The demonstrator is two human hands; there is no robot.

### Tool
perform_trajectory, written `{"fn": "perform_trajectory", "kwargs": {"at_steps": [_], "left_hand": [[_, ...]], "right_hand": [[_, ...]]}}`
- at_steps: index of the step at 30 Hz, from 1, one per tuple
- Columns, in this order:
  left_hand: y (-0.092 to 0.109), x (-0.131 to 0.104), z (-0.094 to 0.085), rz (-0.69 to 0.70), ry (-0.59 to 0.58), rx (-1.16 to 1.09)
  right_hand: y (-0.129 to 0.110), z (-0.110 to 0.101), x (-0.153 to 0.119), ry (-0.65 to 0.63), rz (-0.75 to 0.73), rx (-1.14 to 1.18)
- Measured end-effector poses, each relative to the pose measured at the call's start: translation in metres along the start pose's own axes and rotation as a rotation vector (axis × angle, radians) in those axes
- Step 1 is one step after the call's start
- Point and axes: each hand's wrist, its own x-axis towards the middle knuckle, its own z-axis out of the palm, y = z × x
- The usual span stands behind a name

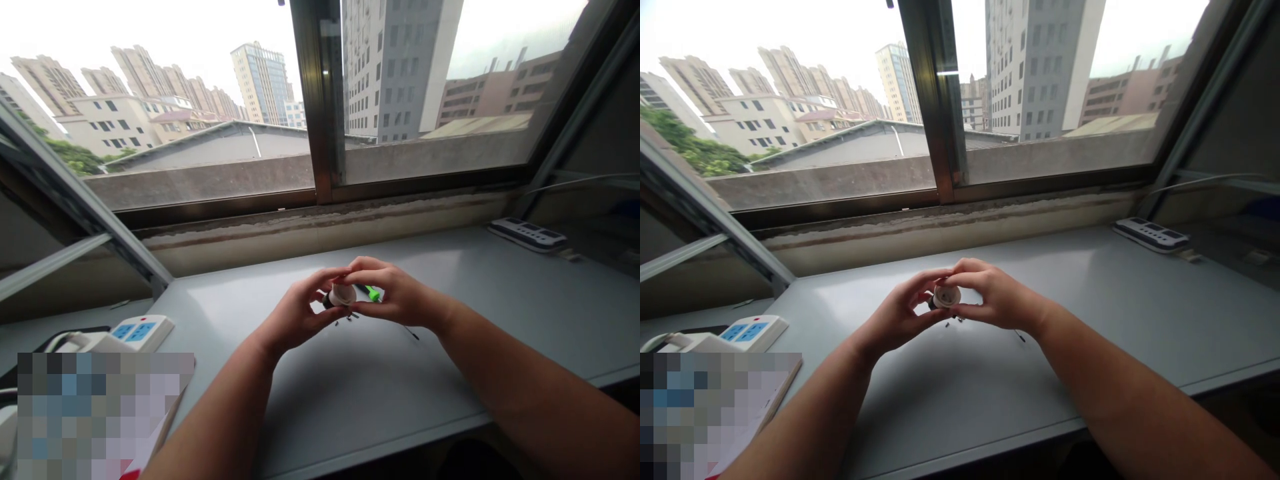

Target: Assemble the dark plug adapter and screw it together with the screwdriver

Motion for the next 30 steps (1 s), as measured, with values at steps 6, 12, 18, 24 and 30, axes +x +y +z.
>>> {"fn": "perform_trajectory", "kwargs": {"at_steps": [6, 12, 18, 24, 30], "left_hand": [[0.002, 0.002, -0.003, -0.012, 0.091, -0.025], [0.003, 0.003, -0.008, 0.048, 0.281, 0.081], [0.005, 0.003, -0.006, 0.128, 0.315, 0.264], [0.007, 0.002, -0.003, 0.111, 0.355, 0.263], [0.003, 0.005, -0.002, -0.033, 0.344, -0.121]], "right_hand": [[0.003, -0.008, -0.001, 0.102, 0.14, -0.034], [0.026, -0.005, -0.008, -0.116, 0.372, -0.413], [0.037, 0.009, -0.008, -0.276, 0.476, -0.522], [0.037, 0.012, -0.008, -0.282, 0.434, -0.539], [0.029, 0.005, -0.006, -0.161, 0.368, -0.499]]}}
